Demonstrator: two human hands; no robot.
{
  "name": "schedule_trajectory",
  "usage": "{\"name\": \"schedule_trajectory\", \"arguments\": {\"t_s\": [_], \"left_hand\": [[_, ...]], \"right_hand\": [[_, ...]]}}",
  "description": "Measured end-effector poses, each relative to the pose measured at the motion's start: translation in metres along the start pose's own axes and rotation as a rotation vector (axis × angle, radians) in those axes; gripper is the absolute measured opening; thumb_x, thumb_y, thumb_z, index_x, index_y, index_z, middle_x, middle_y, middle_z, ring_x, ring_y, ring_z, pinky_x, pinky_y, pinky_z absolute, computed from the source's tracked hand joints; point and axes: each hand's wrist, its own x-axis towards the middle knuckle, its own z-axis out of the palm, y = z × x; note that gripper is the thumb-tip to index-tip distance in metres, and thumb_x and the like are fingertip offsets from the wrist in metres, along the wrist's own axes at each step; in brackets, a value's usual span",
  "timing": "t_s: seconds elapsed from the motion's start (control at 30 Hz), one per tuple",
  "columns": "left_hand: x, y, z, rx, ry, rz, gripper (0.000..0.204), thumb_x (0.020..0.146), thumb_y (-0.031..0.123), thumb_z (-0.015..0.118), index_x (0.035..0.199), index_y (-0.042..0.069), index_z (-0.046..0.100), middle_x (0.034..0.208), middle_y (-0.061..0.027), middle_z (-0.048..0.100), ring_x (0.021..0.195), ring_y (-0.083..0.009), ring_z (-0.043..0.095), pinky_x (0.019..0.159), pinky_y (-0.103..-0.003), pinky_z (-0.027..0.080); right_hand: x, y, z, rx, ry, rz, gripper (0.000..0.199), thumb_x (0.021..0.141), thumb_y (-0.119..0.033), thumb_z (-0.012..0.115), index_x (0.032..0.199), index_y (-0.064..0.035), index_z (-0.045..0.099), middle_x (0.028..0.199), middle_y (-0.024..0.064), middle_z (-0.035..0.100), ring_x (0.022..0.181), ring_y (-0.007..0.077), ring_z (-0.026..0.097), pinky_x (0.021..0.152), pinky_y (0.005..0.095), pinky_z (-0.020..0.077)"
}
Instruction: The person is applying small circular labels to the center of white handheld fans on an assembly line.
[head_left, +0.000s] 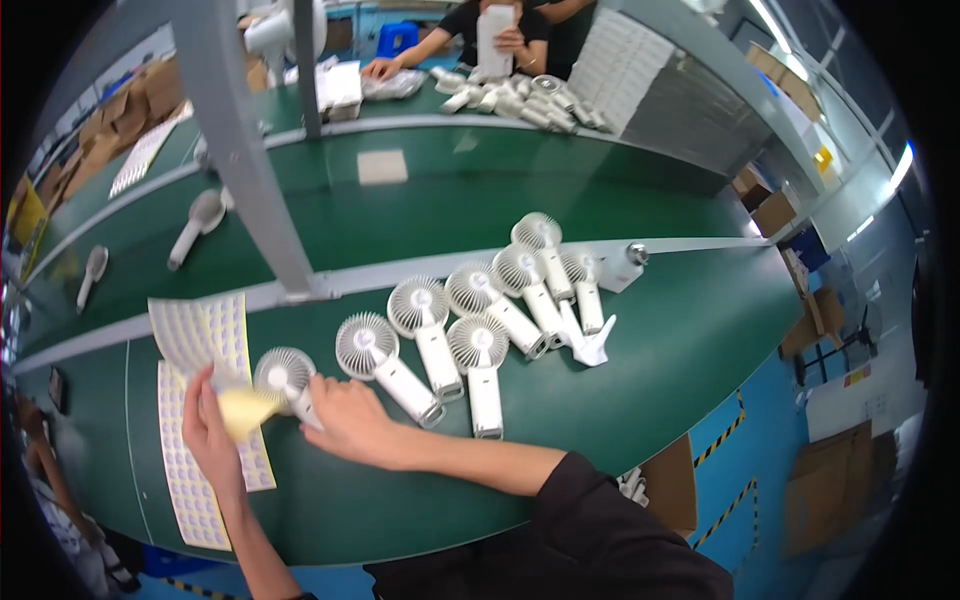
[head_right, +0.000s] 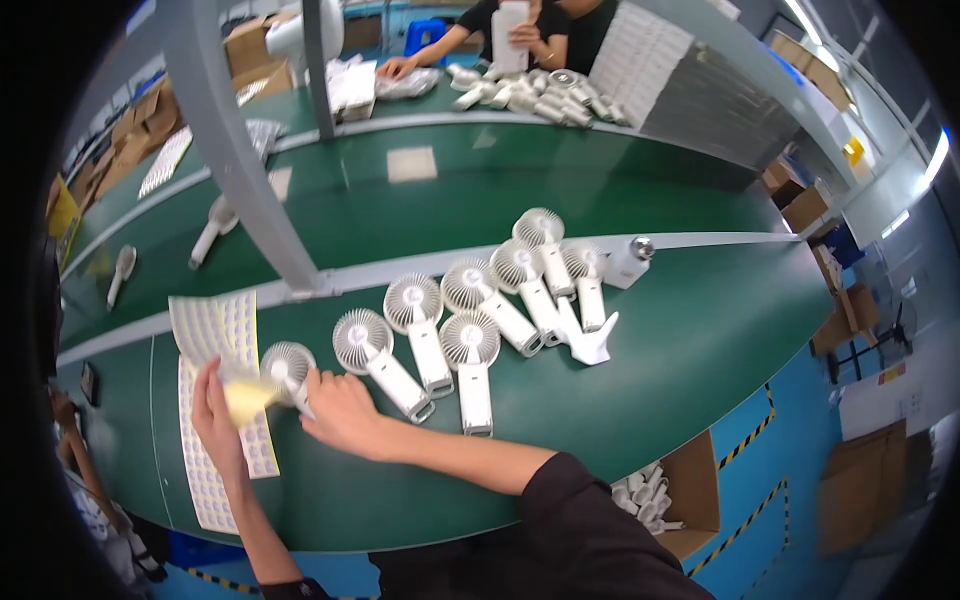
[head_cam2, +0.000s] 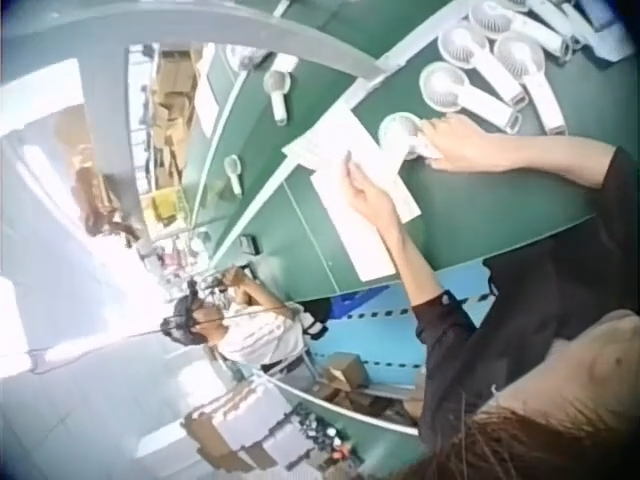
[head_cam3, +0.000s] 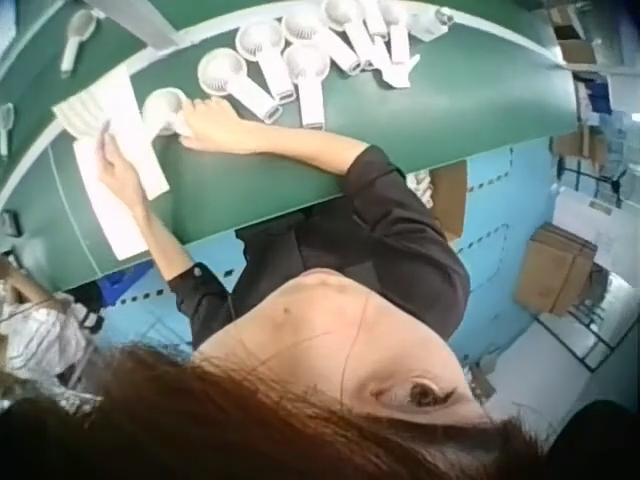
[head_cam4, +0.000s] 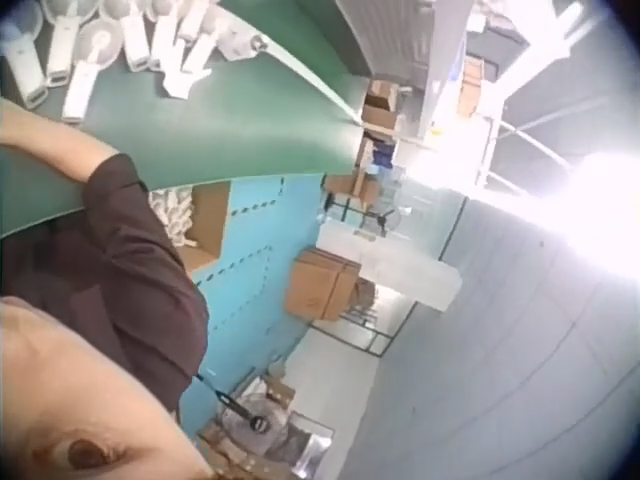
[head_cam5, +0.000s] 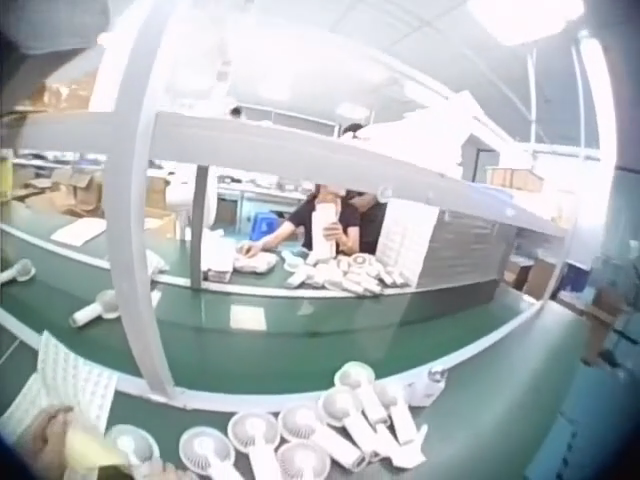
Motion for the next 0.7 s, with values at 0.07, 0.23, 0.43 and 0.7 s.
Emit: {"name": "schedule_trajectory", "arguments": {"t_s": [0.07, 0.23, 0.43, 0.7], "left_hand": [[0.008, 0.021, 0.023, -0.047, 0.005, -0.008, 0.032, 0.107, 0.021, 0.047, 0.125, 0.0, 0.063, 0.117, -0.0078, 0.065, 0.099, -0.0111, 0.06, 0.087, -0.025, 0.048], [0.029, 0.008, 0.023, -0.061, 0.021, 0.107, 0.031, 0.106, 0.022, 0.049, 0.119, 0.0, 0.065, 0.112, -0.0053, 0.066, 0.099, -0.0096, 0.058, 0.087, -0.023, 0.045], [0.033, -0.001, 0.023, -0.169, 0.033, 0.064, 0.031, 0.106, 0.024, 0.049, 0.115, 0.0, 0.067, 0.106, -0.0036, 0.067, 0.097, -0.0077, 0.058, 0.086, -0.022, 0.045], [0.04, -0.011, 0.006, -0.251, 0.04, -0.04, 0.029, 0.097, 0.024, 0.064, 0.12, 0.006, 0.064, 0.107, -0.0067, 0.067, 0.101, -0.0093, 0.063, 0.081, -0.023, 0.05]], "right_hand": [[-0.003, 0.001, -0.021, 0.01, -0.075, 0.079, 0.049, 0.083, -0.033, 0.073, 0.099, 0.0071, 0.05, 0.084, 0.025, 0.065, 0.072, 0.0397, 0.067, 0.064, 0.0463, 0.0547], [-0.014, 0.002, -0.019, 0.064, -0.115, 0.101, 0.053, 0.083, -0.04, 0.073, 0.096, 0.0069, 0.054, 0.079, 0.0247, 0.067, 0.07, 0.0395, 0.068, 0.064, 0.0475, 0.0548], [-0.007, 0.002, -0.04, 0.552, -0.226, 0.367, 0.043, 0.09, -0.03, 0.074, 0.11, 0.0026, 0.054, 0.079, 0.0109, 0.066, 0.067, 0.0155, 0.065, 0.059, 0.0301, 0.0504], [-0.004, 0.0, -0.024, 1.066, -0.198, 0.496, 0.035, 0.095, -0.022, 0.068, 0.116, -0.0002, 0.049, 0.083, 0.0033, 0.057, 0.059, 0.0093, 0.056, 0.052, 0.0254, 0.0459]]}}
